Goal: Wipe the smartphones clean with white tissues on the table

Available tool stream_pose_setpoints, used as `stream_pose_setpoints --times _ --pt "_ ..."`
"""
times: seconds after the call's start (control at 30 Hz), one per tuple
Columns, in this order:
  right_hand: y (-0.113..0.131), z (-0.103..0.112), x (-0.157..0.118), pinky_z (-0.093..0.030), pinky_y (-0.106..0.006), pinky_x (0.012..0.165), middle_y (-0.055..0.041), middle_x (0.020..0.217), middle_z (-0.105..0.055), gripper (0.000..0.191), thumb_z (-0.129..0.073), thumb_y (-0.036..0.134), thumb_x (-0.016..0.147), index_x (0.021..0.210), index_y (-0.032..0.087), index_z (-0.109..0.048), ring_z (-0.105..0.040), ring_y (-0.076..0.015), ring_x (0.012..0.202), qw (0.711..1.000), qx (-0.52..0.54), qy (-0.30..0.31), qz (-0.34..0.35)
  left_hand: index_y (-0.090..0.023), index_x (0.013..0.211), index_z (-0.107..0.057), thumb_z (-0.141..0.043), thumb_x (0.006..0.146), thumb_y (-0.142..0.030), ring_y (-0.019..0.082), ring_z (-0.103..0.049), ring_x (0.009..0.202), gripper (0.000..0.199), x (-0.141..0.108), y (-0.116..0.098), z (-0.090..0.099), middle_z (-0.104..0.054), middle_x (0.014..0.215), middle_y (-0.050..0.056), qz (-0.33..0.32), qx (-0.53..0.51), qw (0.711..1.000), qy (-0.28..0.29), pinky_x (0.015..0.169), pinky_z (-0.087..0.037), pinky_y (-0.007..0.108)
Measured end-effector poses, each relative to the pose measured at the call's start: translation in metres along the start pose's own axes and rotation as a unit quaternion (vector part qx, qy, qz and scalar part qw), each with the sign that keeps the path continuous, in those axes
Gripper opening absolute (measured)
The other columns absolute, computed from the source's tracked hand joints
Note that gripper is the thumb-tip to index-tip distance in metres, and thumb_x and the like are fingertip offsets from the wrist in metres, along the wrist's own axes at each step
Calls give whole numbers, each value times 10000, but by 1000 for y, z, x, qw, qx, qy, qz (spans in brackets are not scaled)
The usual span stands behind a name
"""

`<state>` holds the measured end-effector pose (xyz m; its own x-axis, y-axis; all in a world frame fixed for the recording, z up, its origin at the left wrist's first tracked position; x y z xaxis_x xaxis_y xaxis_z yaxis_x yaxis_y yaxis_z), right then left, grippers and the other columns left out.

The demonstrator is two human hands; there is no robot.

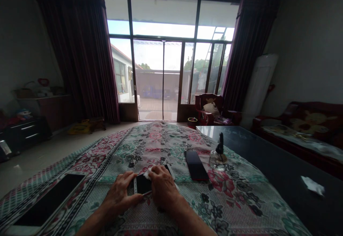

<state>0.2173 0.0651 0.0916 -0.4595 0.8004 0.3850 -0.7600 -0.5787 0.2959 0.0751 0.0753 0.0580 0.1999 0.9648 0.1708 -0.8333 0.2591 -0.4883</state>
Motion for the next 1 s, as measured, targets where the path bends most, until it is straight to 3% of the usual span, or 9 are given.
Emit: stream_pose_setpoints --times 0.37,1.0 --pt "-44 8 2 -347 -263 971 -51 1119 -605 327 -427 91 826 1043 201 -645 -494 -186 1059 995 -32 -48 -79 -133 1229 -558 -652 645 -428 290 -438 1247 661 0 1 -1 -541 1324 127 -1 8 1000 -5 1063 -330 366" --pt "-41 8 1 -353 -277 979 -51 1134 -595 328 -424 100 838 1059 221 -634 -487 -189 1072 995 -49 -43 -73 -172 1215 -574 -652 632 -436 304 -437 1255 645 0 0 1 -553 1322 106 1 -1 1000 -8 1066 -324 396"
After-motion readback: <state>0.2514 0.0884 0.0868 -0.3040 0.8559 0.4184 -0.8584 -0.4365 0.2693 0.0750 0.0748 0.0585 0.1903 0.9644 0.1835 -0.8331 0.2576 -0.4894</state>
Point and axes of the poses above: each hand's wrist, its own x-axis towards the middle knuckle, its own z-axis out of the back of the hand, y = z × x, the point moved 8 cm from there along x, towards the middle knuckle
